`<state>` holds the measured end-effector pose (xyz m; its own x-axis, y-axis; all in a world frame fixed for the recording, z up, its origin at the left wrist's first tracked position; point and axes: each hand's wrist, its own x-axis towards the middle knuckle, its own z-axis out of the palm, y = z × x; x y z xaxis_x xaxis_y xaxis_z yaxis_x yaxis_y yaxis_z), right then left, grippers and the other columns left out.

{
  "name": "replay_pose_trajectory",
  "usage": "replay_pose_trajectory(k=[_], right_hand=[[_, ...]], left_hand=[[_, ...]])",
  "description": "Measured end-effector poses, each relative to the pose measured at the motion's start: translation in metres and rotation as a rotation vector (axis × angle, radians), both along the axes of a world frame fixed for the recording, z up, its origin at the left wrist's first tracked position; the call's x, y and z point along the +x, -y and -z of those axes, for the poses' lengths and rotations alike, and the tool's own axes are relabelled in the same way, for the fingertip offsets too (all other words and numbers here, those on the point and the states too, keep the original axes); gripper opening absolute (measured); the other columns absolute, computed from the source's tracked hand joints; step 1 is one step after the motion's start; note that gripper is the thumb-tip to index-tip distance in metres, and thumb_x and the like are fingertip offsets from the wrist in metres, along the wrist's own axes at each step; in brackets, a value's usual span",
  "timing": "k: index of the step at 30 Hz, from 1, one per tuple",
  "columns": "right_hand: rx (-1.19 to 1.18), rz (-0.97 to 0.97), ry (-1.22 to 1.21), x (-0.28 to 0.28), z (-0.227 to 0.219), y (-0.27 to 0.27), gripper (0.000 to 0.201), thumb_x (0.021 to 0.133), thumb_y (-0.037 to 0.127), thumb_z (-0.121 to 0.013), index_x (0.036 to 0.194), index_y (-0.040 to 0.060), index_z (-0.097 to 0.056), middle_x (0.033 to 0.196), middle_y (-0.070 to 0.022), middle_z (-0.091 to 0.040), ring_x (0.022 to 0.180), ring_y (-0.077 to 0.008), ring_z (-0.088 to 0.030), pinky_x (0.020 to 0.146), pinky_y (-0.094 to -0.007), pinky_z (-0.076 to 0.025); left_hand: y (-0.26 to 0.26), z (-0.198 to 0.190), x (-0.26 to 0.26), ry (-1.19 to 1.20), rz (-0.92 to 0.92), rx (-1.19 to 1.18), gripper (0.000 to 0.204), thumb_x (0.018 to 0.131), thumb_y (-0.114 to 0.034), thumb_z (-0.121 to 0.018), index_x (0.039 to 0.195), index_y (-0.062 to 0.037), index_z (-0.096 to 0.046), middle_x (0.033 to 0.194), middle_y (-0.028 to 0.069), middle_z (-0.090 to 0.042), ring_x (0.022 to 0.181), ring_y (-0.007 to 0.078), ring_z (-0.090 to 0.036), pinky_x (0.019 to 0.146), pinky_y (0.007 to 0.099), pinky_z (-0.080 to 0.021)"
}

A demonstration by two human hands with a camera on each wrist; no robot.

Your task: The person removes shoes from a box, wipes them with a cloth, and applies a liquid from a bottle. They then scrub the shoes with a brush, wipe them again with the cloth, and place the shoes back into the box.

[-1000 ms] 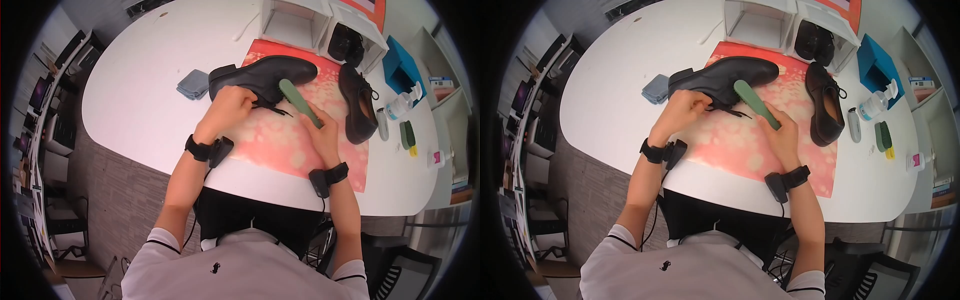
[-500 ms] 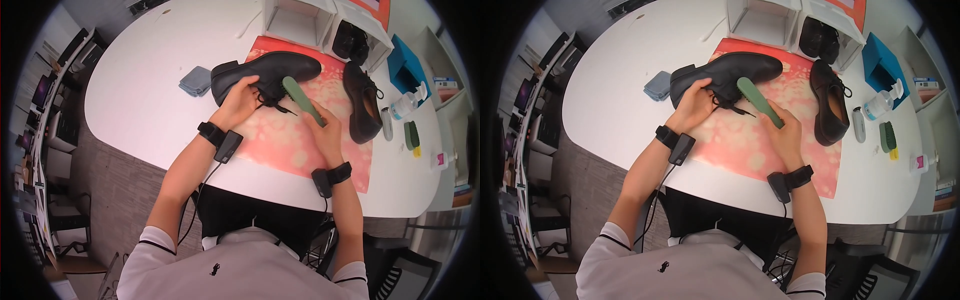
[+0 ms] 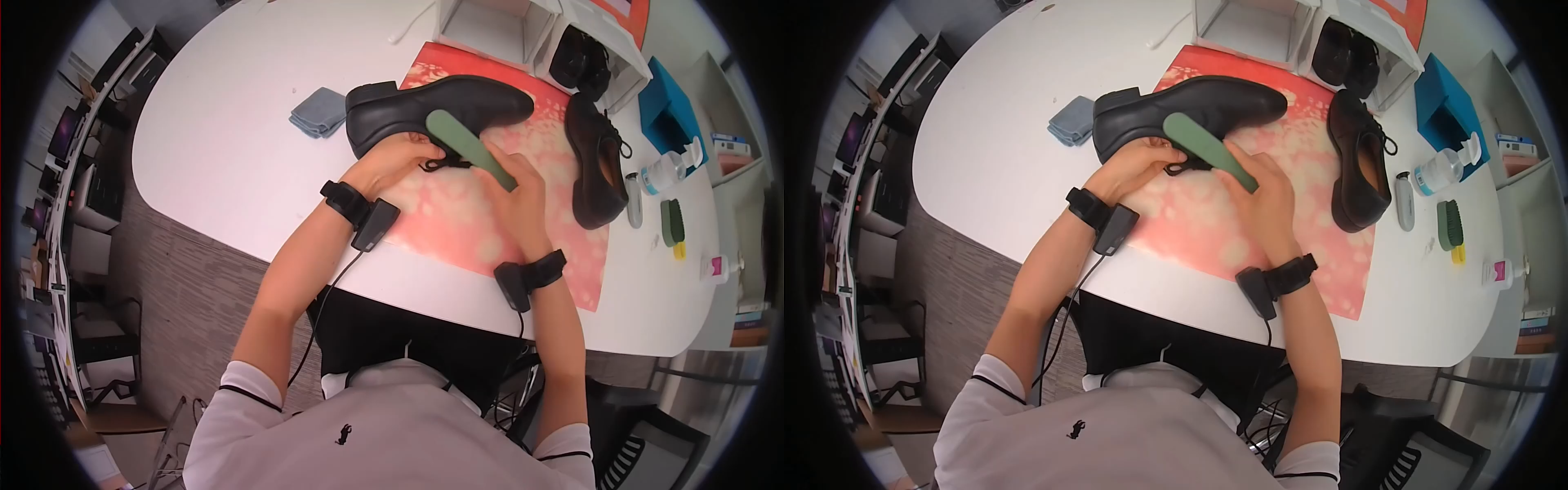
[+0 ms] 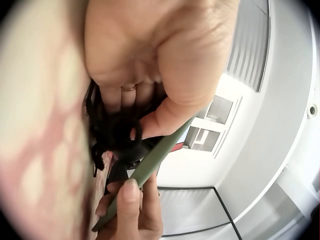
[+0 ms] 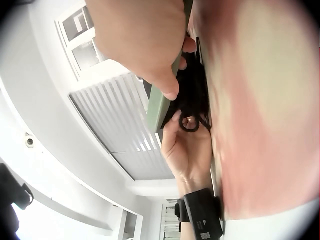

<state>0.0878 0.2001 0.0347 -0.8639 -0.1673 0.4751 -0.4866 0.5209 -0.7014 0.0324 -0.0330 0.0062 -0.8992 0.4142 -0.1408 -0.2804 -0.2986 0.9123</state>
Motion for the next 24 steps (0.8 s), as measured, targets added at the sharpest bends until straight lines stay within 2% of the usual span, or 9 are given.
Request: replay_pose_trajectory(k=[2, 4, 7, 10, 14, 17, 19, 22, 24], right_hand=[[0.002, 0.072, 0.000, -0.006, 0.000, -0.009, 0.044, 0.083, 0.012, -0.076, 0.125, 0.0065, -0.067, 0.087, -0.0081, -0.063, 0.077, -0.0211, -0.061, 0.072, -0.0309, -0.048], [-0.027, 0.141, -0.028, -0.012, 0.007, -0.022, 0.043, 0.083, 0.012, -0.077, 0.125, 0.0068, -0.067, 0.088, -0.0086, -0.064, 0.077, -0.0214, -0.061, 0.072, -0.0314, -0.049], [-0.081, 0.098, -0.036, -0.008, 0.011, -0.026, 0.042, 0.083, 0.012, -0.076, 0.124, 0.0076, -0.068, 0.089, -0.0088, -0.064, 0.079, -0.0221, -0.062, 0.073, -0.0316, -0.049], [0.012, -0.094, -0.027, 0.000, 0.006, -0.020, 0.042, 0.083, 0.011, -0.076, 0.124, 0.0077, -0.068, 0.089, -0.0086, -0.065, 0.079, -0.0217, -0.063, 0.074, -0.0310, -0.049], [-0.040, 0.000, 0.023, -0.008, 0.010, -0.021, 0.043, 0.083, 0.012, -0.076, 0.125, 0.0076, -0.068, 0.089, -0.0080, -0.065, 0.080, -0.0203, -0.063, 0.075, -0.0295, -0.048], [-0.085, 0.080, 0.045, -0.007, 0.010, -0.026, 0.043, 0.083, 0.012, -0.077, 0.125, 0.0075, -0.068, 0.090, -0.0080, -0.065, 0.080, -0.0202, -0.063, 0.074, -0.0294, -0.048], [-0.106, 0.083, 0.018, -0.007, 0.014, -0.027, 0.043, 0.083, 0.012, -0.077, 0.124, 0.0074, -0.068, 0.090, -0.0081, -0.065, 0.081, -0.0202, -0.063, 0.074, -0.0298, -0.048], [-0.127, -0.060, -0.031, -0.004, 0.013, -0.024, 0.043, 0.084, 0.013, -0.076, 0.125, 0.0080, -0.067, 0.090, -0.0080, -0.065, 0.080, -0.0202, -0.062, 0.074, -0.0300, -0.048], [-0.075, -0.057, 0.027, -0.004, 0.011, -0.023, 0.042, 0.084, 0.014, -0.076, 0.125, 0.0083, -0.068, 0.090, -0.0076, -0.065, 0.080, -0.0195, -0.062, 0.074, -0.0295, -0.048]], left_hand=[[0.002, -0.002, -0.001, -0.020, -0.036, 0.075, 0.016, 0.084, 0.010, -0.064, 0.097, 0.0001, -0.065, 0.092, 0.0042, -0.062, 0.093, 0.0163, -0.064, 0.089, 0.0307, -0.051], [0.000, -0.006, 0.000, 0.008, -0.061, 0.055, 0.016, 0.083, 0.012, -0.065, 0.092, -0.0012, -0.063, 0.090, 0.0035, -0.060, 0.092, 0.0167, -0.063, 0.088, 0.0309, -0.052], [-0.002, -0.009, 0.001, 0.037, -0.075, 0.059, 0.016, 0.082, 0.012, -0.064, 0.086, -0.0034, -0.061, 0.088, 0.0029, -0.058, 0.091, 0.0170, -0.063, 0.089, 0.0318, -0.051], [-0.003, -0.012, 0.006, -0.009, -0.048, 0.082, 0.010, 0.083, 0.006, -0.066, 0.090, 0.0001, -0.061, 0.092, 0.0050, -0.060, 0.091, 0.0160, -0.062, 0.087, 0.0290, -0.050], [0.002, -0.003, 0.000, -0.037, -0.029, 0.059, 0.010, 0.084, 0.002, -0.067, 0.091, 0.0033, -0.060, 0.093, 0.0070, -0.061, 0.091, 0.0169, -0.062, 0.087, 0.0279, -0.049], [-0.001, 0.000, 0.002, -0.019, -0.100, 0.062, 0.010, 0.084, 0.003, -0.067, 0.090, 0.0030, -0.058, 0.093, 0.0065, -0.059, 0.092, 0.0176, -0.062, 0.087, 0.0282, -0.049], [0.000, -0.001, 0.001, -0.024, -0.073, 0.068, 0.011, 0.084, 0.003, -0.067, 0.089, 0.0018, -0.058, 0.093, 0.0056, -0.057, 0.092, 0.0170, -0.062, 0.086, 0.0283, -0.049], [0.000, -0.005, 0.000, -0.036, -0.040, 0.065, 0.012, 0.083, 0.005, -0.067, 0.088, -0.0002, -0.057, 0.092, 0.0042, -0.055, 0.091, 0.0160, -0.060, 0.086, 0.0287, -0.050], [-0.002, -0.006, 0.002, -0.047, -0.046, 0.069, 0.013, 0.083, 0.006, -0.066, 0.087, -0.0012, -0.056, 0.091, 0.0035, -0.054, 0.090, 0.0156, -0.060, 0.085, 0.0291, -0.050]])
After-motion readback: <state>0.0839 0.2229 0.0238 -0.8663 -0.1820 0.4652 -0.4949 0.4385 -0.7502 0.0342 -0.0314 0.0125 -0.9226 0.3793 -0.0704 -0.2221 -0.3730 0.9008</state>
